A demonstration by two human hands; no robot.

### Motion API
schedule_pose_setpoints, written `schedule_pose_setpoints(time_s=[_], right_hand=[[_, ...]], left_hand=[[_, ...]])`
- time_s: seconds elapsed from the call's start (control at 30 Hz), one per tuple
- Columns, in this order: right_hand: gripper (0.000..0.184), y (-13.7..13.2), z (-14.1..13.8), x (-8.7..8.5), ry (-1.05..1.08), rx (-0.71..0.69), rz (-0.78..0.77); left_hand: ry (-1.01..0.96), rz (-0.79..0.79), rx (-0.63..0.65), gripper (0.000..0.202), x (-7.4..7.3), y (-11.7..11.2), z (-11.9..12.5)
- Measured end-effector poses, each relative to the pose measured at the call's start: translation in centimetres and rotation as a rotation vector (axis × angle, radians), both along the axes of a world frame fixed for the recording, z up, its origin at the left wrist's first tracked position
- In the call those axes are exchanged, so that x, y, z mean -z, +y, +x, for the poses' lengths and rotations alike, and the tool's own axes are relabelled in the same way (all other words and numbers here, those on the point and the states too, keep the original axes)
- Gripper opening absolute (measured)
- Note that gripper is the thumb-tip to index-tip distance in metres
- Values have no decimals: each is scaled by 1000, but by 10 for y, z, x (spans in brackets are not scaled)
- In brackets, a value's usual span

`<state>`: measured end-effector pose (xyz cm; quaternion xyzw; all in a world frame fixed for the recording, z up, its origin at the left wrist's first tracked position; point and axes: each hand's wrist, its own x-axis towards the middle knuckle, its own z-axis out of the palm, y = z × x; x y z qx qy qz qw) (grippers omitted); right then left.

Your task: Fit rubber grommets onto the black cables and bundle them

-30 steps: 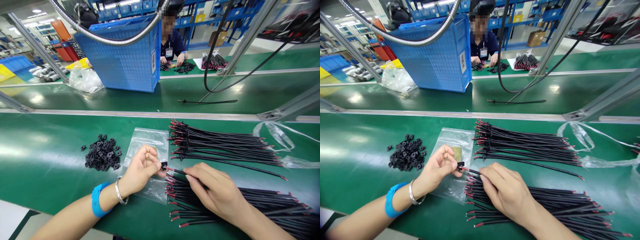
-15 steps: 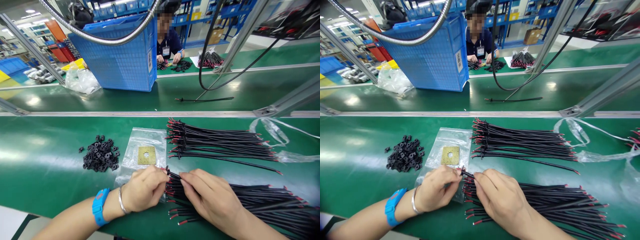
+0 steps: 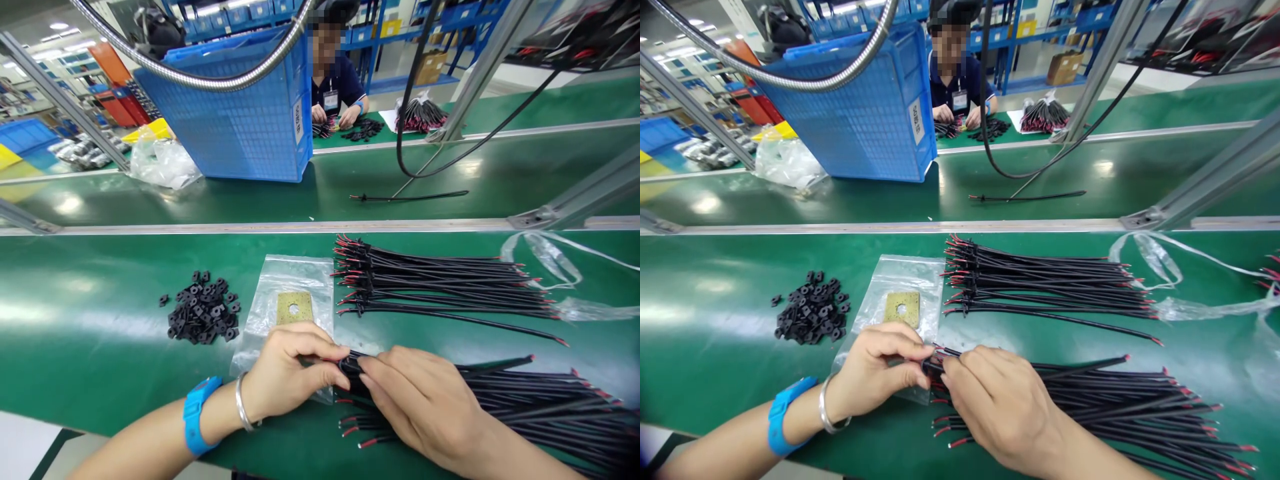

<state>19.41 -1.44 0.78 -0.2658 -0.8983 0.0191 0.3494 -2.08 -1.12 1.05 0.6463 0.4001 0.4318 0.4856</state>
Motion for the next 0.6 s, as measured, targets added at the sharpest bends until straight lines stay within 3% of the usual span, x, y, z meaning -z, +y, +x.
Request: schedule_pose_setpoints(time_s=[0.13,0.3,0.6], right_hand=[[16,-3,-3,1,23,-37,-120],[16,-7,-7,4,55,-29,-160],[20,-6,-9,7,66,11,-188]], left_hand=[[64,201,45,21,0,-1,0],[108,254,90,24,3,-4,3],[138,339,46,22,10,-5,6]])
